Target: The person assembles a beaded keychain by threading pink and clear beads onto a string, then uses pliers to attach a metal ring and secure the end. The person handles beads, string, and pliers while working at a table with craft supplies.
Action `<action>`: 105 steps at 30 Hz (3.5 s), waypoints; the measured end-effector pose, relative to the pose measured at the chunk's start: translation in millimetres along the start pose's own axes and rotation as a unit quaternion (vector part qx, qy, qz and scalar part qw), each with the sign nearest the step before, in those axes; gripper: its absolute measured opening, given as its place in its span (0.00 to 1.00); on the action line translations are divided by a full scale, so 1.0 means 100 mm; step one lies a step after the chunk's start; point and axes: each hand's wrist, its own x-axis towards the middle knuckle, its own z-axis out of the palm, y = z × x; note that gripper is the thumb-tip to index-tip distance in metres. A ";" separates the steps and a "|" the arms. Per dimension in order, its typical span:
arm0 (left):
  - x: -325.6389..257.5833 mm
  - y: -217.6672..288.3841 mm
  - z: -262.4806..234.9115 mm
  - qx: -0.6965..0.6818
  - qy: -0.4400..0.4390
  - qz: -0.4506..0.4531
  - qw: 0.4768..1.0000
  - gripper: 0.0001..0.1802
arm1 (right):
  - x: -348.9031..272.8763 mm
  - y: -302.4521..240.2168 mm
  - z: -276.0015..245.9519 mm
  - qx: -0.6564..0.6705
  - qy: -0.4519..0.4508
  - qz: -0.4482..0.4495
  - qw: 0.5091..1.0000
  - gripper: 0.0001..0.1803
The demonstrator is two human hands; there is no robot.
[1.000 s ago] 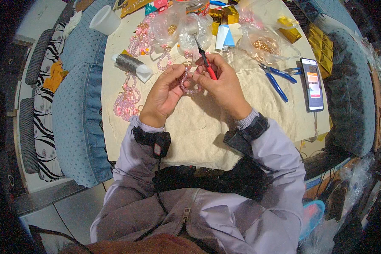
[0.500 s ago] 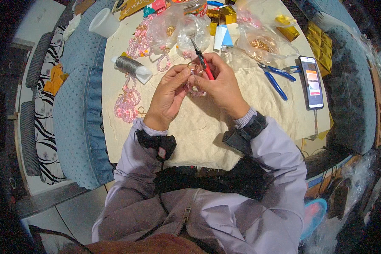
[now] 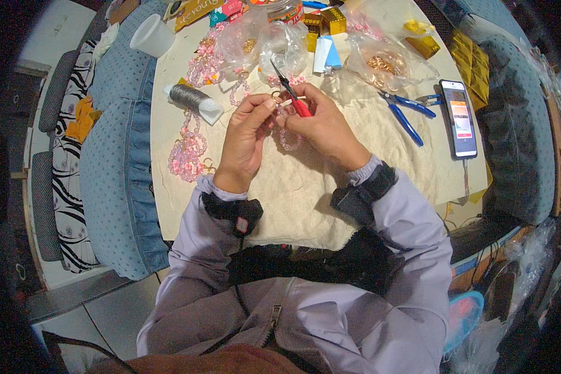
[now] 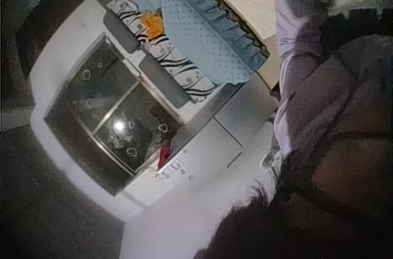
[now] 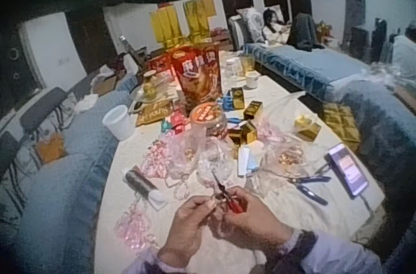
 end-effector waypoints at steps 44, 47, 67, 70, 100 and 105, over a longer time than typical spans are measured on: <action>0.03 0.07 -0.08 -0.050 -0.005 -0.045 0.998 0.08 | -0.04 -0.13 -0.05 0.036 0.011 -0.013 0.999 0.19; 0.05 0.12 -0.10 -0.060 0.005 -0.049 0.997 0.07 | -0.06 -0.22 -0.13 0.001 -0.043 0.013 0.999 0.19; 0.08 0.09 -0.18 -0.104 -0.006 -0.014 0.994 0.09 | -0.08 -0.26 -0.14 -0.072 -0.061 -0.009 0.995 0.21; 0.10 0.09 -0.18 -0.101 0.005 -0.022 0.995 0.09 | -0.07 -0.26 -0.12 -0.078 -0.053 -0.008 0.996 0.21; 0.08 0.19 -0.20 -0.106 0.003 -0.013 0.994 0.08 | -0.16 -0.50 -0.26 -0.060 -0.236 0.221 0.944 0.24; 0.07 0.20 -0.19 -0.094 -0.008 -0.019 0.995 0.08 | -0.15 -0.49 -0.27 -0.078 -0.237 0.213 0.945 0.24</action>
